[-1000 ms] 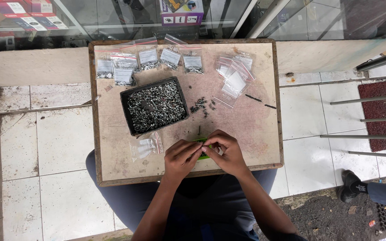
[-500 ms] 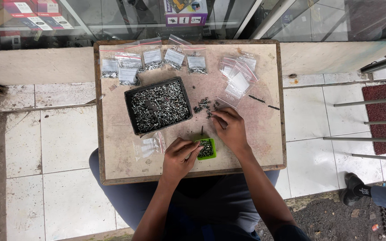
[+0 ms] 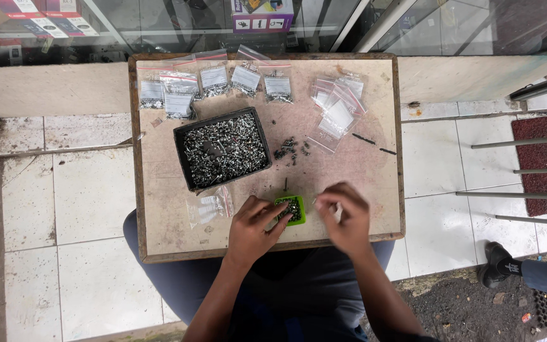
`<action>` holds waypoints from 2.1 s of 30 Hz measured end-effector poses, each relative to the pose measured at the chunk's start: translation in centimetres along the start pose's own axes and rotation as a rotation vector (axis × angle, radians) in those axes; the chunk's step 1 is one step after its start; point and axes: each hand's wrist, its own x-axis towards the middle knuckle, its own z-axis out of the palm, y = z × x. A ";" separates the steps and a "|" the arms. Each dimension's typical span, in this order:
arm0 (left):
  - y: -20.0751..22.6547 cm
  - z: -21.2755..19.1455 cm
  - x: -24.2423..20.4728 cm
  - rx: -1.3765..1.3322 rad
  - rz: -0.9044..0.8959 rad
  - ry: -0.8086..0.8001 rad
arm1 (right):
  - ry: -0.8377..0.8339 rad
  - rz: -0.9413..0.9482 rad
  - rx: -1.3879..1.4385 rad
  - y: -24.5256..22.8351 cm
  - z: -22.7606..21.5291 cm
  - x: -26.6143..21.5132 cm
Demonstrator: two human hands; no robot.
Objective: The person sorts small metal fasteners from a black tray into a green container using their hands. They repeatedly pick up fasteners and place them into the container while seated at a table with pre-packed bags nearby.
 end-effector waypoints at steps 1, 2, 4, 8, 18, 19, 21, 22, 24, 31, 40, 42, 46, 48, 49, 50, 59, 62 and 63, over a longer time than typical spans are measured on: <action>-0.3 0.5 0.1 -0.003 0.005 0.000 | 0.003 -0.003 -0.003 -0.6 0.4 0.2; -0.7 0.9 0.1 -0.005 -0.057 0.009 | -0.092 -0.036 -0.077 -1.2 0.9 0.4; -1.7 2.1 0.2 -0.007 -0.122 0.008 | -0.183 -0.060 -0.147 -0.2 1.4 0.1; -2.9 4.1 2.3 0.328 -0.196 -0.169 | -0.057 -0.005 -0.189 4.7 1.3 0.9; -4.9 7.4 4.0 0.561 -0.209 -0.271 | 0.059 -0.127 -0.364 7.6 2.0 4.3; -5.6 8.0 3.6 0.563 -0.209 -0.272 | 0.060 -0.127 -0.363 8.1 1.9 4.3; -7.0 9.1 2.8 0.587 -0.226 -0.262 | 0.082 -0.111 -0.354 9.1 1.7 4.2; -6.8 8.9 2.6 0.588 -0.226 -0.264 | 0.083 -0.109 -0.353 9.3 1.7 4.4; -6.6 8.6 2.5 0.608 -0.236 -0.240 | 0.110 -0.089 -0.315 9.9 1.7 4.8; -0.4 2.4 1.0 0.404 -0.188 -0.155 | 0.048 -0.155 -0.366 10.3 2.3 6.2; -0.4 1.5 -2.0 0.300 -0.021 -0.169 | 0.025 -0.170 -0.546 11.1 3.6 5.1; -0.5 1.4 -0.6 0.204 -0.182 -0.214 | 0.080 -0.144 -0.332 10.3 3.4 5.8; -0.6 2.1 1.6 0.168 -0.204 -0.203 | 0.095 -0.054 -0.147 3.5 1.1 3.5; -2.0 2.8 2.7 0.255 -0.193 -0.264 | 0.104 -0.084 -0.040 0.0 -0.5 1.9; -2.4 3.0 2.5 0.254 -0.195 -0.261 | 0.101 -0.085 -0.041 -0.3 0.1 0.6; -2.7 3.4 2.3 0.266 -0.210 -0.258 | 0.059 -0.076 -0.007 -0.6 0.6 -0.7; -4.2 2.2 1.3 0.268 -0.248 -0.171 | 0.027 -0.039 -0.187 5.3 2.7 2.4; -4.3 2.1 1.2 0.161 -0.254 -0.133 | -0.052 -0.083 -0.374 5.6 2.9 5.5; -4.5 2.2 0.7 0.106 -0.265 -0.113 | -0.101 -0.124 -0.466 6.0 3.0 6.0</action>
